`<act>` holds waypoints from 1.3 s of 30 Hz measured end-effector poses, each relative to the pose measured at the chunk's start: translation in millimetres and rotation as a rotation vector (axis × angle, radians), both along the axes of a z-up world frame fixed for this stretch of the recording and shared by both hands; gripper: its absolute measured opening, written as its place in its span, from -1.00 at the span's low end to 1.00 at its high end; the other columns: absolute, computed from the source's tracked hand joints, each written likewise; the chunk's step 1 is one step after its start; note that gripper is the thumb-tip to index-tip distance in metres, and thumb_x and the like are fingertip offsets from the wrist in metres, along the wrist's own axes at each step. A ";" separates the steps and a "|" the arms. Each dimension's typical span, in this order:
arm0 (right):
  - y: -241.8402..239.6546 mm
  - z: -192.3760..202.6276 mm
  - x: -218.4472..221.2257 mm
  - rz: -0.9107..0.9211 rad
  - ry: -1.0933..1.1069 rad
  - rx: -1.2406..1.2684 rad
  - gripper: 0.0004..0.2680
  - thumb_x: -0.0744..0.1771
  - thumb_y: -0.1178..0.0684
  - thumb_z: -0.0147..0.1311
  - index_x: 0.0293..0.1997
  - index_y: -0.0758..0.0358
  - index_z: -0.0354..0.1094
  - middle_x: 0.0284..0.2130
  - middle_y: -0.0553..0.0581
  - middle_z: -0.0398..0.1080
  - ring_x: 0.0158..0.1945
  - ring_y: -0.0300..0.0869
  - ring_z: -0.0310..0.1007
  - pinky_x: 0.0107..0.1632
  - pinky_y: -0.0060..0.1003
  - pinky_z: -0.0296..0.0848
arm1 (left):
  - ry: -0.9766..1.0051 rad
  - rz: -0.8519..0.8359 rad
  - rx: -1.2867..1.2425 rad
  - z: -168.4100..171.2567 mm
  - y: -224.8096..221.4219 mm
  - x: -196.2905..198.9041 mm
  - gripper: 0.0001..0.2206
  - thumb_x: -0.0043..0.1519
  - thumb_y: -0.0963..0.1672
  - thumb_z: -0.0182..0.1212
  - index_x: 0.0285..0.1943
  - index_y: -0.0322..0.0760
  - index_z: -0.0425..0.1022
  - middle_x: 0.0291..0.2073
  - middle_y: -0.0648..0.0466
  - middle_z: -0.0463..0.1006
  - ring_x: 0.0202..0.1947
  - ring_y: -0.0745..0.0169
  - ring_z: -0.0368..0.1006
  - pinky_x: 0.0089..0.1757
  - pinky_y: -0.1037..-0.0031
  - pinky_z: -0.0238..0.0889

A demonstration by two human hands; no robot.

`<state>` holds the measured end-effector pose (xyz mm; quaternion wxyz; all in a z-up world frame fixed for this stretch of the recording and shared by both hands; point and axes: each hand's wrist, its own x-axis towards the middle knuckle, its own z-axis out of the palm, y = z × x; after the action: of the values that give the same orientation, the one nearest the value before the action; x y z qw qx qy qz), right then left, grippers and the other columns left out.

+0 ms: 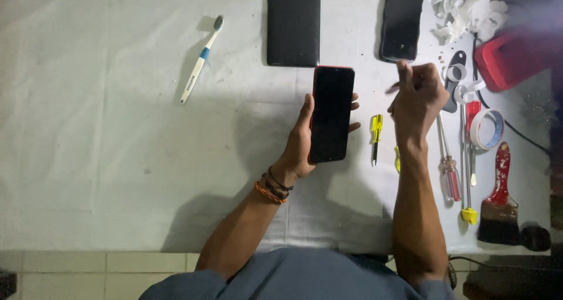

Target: Using a plastic prying tool to remove the back cover of a smartphone for repair.

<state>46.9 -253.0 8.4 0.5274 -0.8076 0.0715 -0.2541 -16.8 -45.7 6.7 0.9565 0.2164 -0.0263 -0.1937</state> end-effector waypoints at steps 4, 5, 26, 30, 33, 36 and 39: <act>2.9 -23.4 -47.8 0.014 0.107 -0.079 -0.48 0.55 -0.26 -0.26 -0.62 0.09 0.26 -0.82 0.01 0.24 -0.83 -0.33 0.14 -0.62 -0.60 0.09 | 0.026 0.031 0.040 -8.3 -2.1 2.6 -0.35 0.45 0.22 -0.23 0.48 -0.24 0.32 0.36 -0.22 0.37 0.38 -0.14 0.30 0.24 -0.21 0.21; 15.6 -16.8 -61.7 0.103 0.010 -0.185 -0.50 0.53 -0.23 -0.32 -0.61 0.07 0.29 -0.75 0.00 0.32 -0.72 -0.28 0.28 -0.57 -0.48 0.20 | 0.045 0.010 -0.032 -13.1 -3.4 2.9 -0.38 0.48 0.20 -0.27 0.50 -0.22 0.29 0.37 -0.24 0.35 0.38 -0.16 0.30 0.24 -0.21 0.19; 58.7 47.0 0.3 0.535 -0.067 1.337 -0.51 0.47 -0.30 -0.31 0.62 0.01 -0.05 0.60 0.16 -0.10 0.66 0.05 -0.22 0.57 0.08 -0.17 | -0.050 0.024 0.282 -0.4 5.5 4.9 -0.30 0.43 0.20 -0.30 0.64 -0.21 -0.03 0.33 -0.30 0.35 0.24 -0.17 0.37 0.09 -0.05 0.40; 56.6 58.7 -25.9 0.481 -0.092 1.942 -0.49 0.42 -0.11 -0.28 0.62 0.12 -0.23 0.58 0.27 -0.21 0.62 0.17 -0.24 0.50 0.10 0.01 | 0.101 0.071 0.093 5.3 20.5 13.9 -0.34 0.38 0.15 -0.13 0.49 -0.37 0.24 0.19 -0.20 0.50 0.13 -0.07 0.48 0.06 0.11 0.42; 51.1 32.8 -35.2 0.507 -0.079 2.054 -0.55 0.47 0.02 -0.41 0.60 0.39 -0.28 0.55 0.36 -0.20 0.60 0.14 -0.22 0.52 0.03 -0.01 | 0.105 0.070 0.072 8.8 24.7 16.0 -0.36 0.37 0.13 -0.08 0.48 -0.39 0.25 0.20 -0.23 0.50 0.14 -0.10 0.49 0.09 0.15 0.39; 52.7 16.1 -44.1 0.354 -0.052 1.930 -0.45 0.25 0.52 -0.47 0.50 0.60 -0.19 0.51 0.57 -0.17 0.57 0.29 -0.15 0.53 0.09 0.06 | 0.033 0.090 0.137 -8.8 18.8 17.9 -0.41 0.46 0.19 -0.18 0.48 -0.20 0.31 0.27 -0.23 0.47 0.23 -0.13 0.47 0.15 0.07 0.40; 58.4 6.0 -49.0 0.379 -0.018 1.822 -0.34 0.13 0.54 -0.45 0.48 0.58 -0.18 0.50 0.62 -0.22 0.55 0.41 -0.18 0.49 0.19 0.17 | 0.052 0.067 0.110 -7.9 18.8 17.3 -0.42 0.45 0.19 -0.16 0.45 -0.17 0.36 0.27 -0.19 0.48 0.25 -0.11 0.46 0.15 0.11 0.40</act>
<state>-2.1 -194.6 14.4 0.9911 -0.0784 0.1064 -0.0157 0.5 -26.9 -1.2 0.9494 0.2644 0.0167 -0.1684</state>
